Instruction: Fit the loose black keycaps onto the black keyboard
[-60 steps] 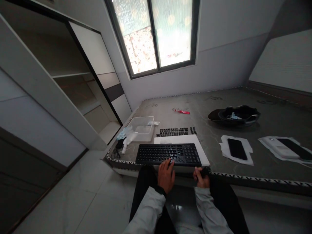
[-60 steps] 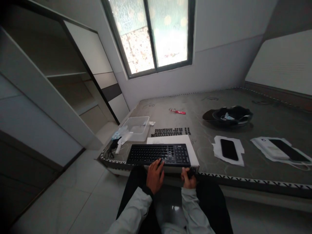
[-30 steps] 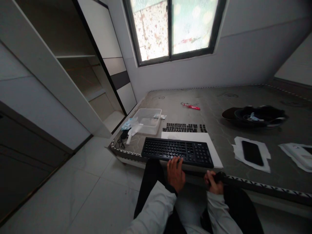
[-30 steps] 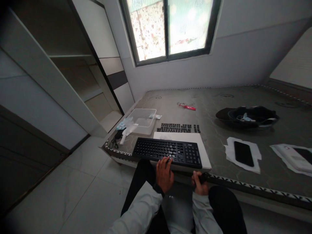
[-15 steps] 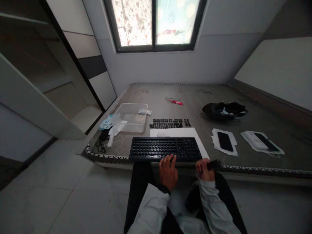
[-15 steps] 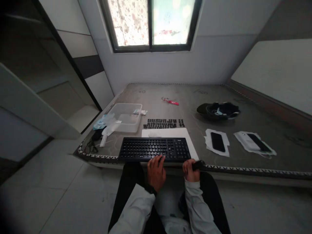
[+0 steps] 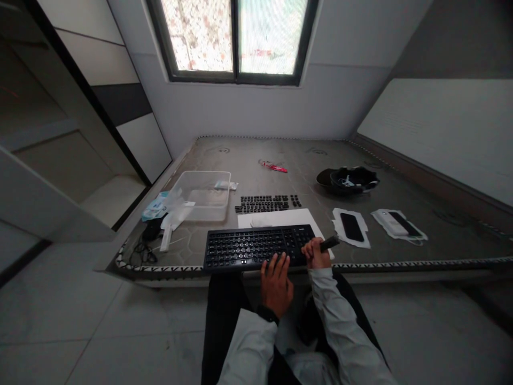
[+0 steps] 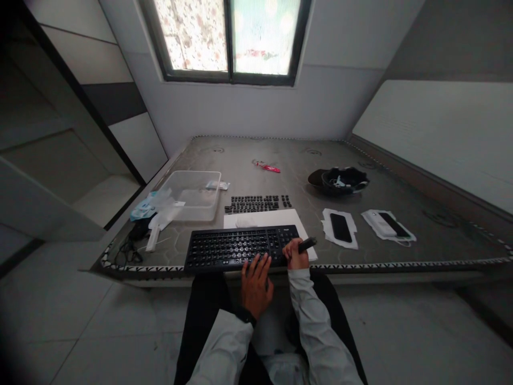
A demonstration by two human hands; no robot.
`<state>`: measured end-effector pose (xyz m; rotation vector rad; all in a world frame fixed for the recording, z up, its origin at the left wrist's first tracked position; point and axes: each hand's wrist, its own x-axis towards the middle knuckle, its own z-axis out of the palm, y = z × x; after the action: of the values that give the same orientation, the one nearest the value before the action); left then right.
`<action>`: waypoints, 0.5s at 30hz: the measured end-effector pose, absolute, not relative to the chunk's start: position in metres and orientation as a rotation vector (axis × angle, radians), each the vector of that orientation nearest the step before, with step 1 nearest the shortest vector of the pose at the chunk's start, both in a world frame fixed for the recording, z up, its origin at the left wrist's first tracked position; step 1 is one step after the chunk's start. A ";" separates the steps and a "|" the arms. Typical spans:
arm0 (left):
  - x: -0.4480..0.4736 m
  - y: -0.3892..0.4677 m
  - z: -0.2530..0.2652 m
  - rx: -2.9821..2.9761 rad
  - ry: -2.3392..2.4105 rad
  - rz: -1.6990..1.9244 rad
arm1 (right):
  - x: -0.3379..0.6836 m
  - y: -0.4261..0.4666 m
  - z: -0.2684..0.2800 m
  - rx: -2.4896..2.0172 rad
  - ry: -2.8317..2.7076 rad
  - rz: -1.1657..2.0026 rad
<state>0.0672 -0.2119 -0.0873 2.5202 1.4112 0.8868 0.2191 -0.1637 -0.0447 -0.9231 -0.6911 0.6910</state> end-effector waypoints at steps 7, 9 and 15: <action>0.064 -0.211 -0.087 2.528 1.381 0.864 | 0.210 -0.145 -0.038 -0.923 -0.530 0.814; 0.064 -0.211 -0.087 2.523 1.387 0.858 | 0.209 -0.142 -0.038 -0.917 -0.509 0.864; 0.065 -0.211 -0.089 2.508 1.404 0.844 | 0.210 -0.137 -0.041 -0.952 -0.438 0.873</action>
<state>0.0654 -0.2110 -0.0894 2.5084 1.4041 0.8441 0.2100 -0.1375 -0.0412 -0.9523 -0.4382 0.8726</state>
